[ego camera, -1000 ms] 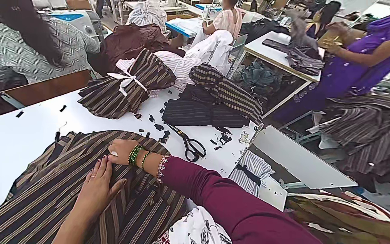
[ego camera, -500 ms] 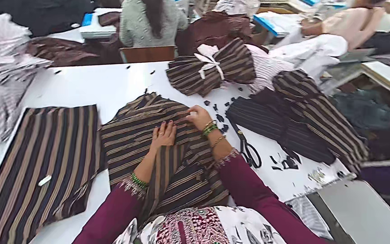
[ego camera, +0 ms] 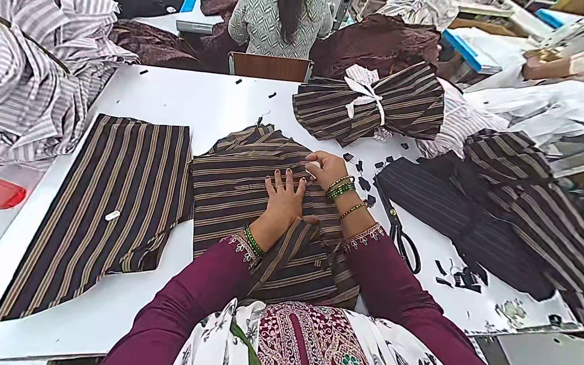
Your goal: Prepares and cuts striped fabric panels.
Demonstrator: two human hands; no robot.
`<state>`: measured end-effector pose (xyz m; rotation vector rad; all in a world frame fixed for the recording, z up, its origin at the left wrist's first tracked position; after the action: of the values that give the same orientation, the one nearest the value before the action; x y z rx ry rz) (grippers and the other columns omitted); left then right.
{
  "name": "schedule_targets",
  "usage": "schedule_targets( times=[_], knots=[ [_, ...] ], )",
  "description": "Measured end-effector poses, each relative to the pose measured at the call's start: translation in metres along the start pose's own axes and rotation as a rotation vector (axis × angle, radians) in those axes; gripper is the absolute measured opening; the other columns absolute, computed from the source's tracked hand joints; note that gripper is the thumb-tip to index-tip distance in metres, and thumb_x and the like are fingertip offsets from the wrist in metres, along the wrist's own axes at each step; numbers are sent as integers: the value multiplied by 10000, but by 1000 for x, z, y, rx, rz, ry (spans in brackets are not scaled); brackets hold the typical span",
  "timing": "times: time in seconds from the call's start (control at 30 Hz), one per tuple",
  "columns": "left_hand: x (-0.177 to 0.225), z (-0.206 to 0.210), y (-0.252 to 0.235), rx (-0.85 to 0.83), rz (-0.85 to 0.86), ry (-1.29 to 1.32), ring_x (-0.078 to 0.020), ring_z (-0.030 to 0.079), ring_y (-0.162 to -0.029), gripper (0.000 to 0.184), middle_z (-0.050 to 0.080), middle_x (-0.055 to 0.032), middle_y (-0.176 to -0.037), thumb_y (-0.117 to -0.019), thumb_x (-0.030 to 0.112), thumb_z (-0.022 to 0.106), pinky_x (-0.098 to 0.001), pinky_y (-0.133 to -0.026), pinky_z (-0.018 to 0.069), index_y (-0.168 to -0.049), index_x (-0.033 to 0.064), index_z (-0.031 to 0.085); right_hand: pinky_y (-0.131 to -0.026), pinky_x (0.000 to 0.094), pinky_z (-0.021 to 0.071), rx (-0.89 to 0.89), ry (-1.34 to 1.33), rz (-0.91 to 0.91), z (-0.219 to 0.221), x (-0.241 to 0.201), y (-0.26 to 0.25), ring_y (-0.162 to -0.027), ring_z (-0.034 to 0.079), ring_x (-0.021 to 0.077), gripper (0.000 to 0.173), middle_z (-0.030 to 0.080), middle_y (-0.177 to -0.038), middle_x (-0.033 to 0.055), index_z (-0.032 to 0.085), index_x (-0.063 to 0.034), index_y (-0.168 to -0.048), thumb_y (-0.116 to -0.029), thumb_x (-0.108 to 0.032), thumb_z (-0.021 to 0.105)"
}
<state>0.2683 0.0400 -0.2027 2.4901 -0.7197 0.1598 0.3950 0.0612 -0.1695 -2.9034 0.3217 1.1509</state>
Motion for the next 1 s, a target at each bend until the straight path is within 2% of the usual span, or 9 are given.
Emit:
schedule_targets(
  times=[0.07,0.17,0.3,0.43,0.57,0.63,0.8,0.87,1.0],
  knots=[
    [2,4,-3,35,44,10,-487,-19,-1562,1202,31,-253,-1702,-820,814,582,-714,-1193,14,-1648,68,129,-719,550,520,-2,94,-31,2,-4,-2,-734,633,348,166,662,-828,202,691,14,-1065,-968,-120,706],
    [1,6,-5,32,52,13,-492,-24,-1560,1191,0,-238,-1707,-812,837,560,-748,-1172,22,-1660,132,109,-684,561,515,-44,159,-82,9,-1,-5,-735,633,369,157,643,-800,209,680,17,-1005,-945,-120,727],
    [3,4,-5,3,27,-5,-506,-49,-1554,1100,-24,-252,-1702,-813,843,550,-783,-1144,12,-1660,259,158,-738,585,528,-151,257,-87,15,-9,-7,-826,670,405,129,677,-879,242,686,29,-973,-941,-93,713],
    [4,2,-3,-9,16,-2,-489,-58,-1559,1038,-24,-251,-1703,-818,832,559,-782,-1145,10,-1618,221,308,-804,590,516,-284,362,-12,19,-18,-9,-904,668,412,105,682,-922,252,692,47,-954,-947,-57,681],
    [4,3,-4,-8,13,-17,-507,-66,-1552,1083,-28,-272,-1695,-813,844,545,-787,-1138,8,-1639,205,255,-855,602,508,-258,361,18,18,-25,-9,-1001,665,431,140,682,-1007,272,685,56,-1008,-974,-72,640],
    [5,3,-4,-11,8,-25,-507,-67,-1552,1092,-46,-266,-1696,-817,850,533,-786,-1141,13,-1652,232,199,-731,612,532,-105,297,-93,28,-3,-20,-875,679,437,122,680,-896,261,677,36,-929,-930,-86,681],
    [3,5,-6,3,20,-21,-514,-66,-1550,1124,-58,-267,-1696,-802,868,526,-796,-1135,15,-1663,257,138,-636,574,520,-65,199,-97,27,15,-26,-740,657,381,116,657,-810,206,662,-17,-916,-930,-129,688],
    [2,6,-6,11,27,1,-510,-82,-1549,1122,-60,-264,-1696,-793,866,544,-796,-1136,2,-1660,270,154,-665,597,525,-86,213,-151,27,17,-26,-766,666,401,127,668,-817,223,686,4,-910,-913,-121,708],
    [2,6,-5,1,30,5,-483,-108,-1555,1050,-64,-253,-1700,-805,853,543,-784,-1142,-17,-1616,225,317,-729,617,525,-244,309,-24,15,-10,7,-841,664,441,96,666,-911,271,674,43,-946,-920,-45,701]
  ],
)
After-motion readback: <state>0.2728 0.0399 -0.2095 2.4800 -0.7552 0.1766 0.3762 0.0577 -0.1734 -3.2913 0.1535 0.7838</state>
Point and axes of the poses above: each hand's wrist, its own y-axis away from the middle knuckle, its own z-axis out of the palm, x = y × z, the point moved 3 cm from there along -y, towards the middle knuckle
